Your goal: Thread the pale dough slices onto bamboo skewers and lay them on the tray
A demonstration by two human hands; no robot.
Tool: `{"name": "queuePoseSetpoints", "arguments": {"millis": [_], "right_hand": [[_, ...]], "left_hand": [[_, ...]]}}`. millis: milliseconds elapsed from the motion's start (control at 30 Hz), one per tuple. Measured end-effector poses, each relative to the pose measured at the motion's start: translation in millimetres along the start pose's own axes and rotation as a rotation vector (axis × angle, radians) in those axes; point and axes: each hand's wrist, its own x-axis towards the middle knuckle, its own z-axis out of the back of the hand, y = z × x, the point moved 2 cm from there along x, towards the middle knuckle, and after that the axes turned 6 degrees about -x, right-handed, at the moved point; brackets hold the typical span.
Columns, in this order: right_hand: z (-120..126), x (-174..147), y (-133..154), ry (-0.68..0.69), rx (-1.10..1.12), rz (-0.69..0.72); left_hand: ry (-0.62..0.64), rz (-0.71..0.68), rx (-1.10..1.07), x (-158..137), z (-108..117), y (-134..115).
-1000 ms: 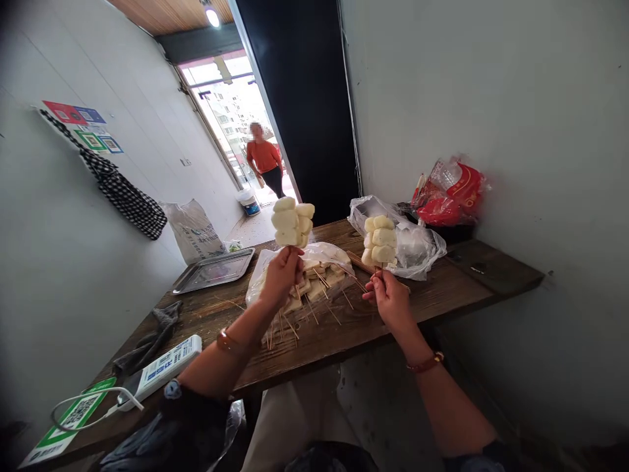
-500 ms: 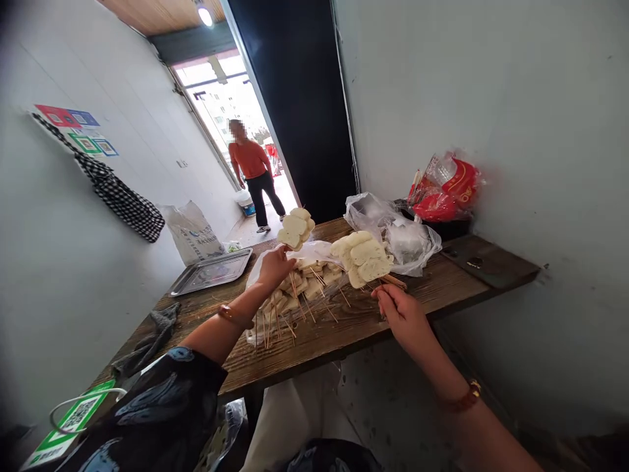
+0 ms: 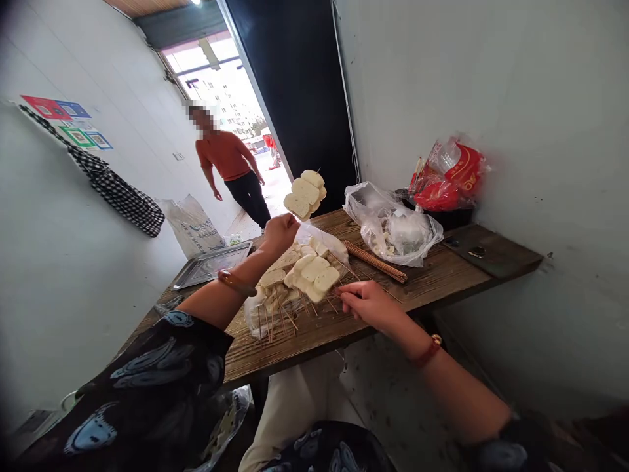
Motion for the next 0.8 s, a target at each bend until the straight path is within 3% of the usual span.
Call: {"name": "queuePoseSetpoints", "arguments": {"millis": [200, 533, 800], "right_hand": [[-16, 53, -4, -0.113, 0.251, -0.109], [-40, 106, -10, -0.192, 0.222, -0.092], [-56, 125, -19, -0.220, 0.191, -0.074]], "left_hand": [[-0.006, 0.001, -0.046, 2, 7, -4], [0.010, -0.005, -0.088, 5, 2, -5], [0.002, -0.005, -0.097, 5, 5, -7]]}}
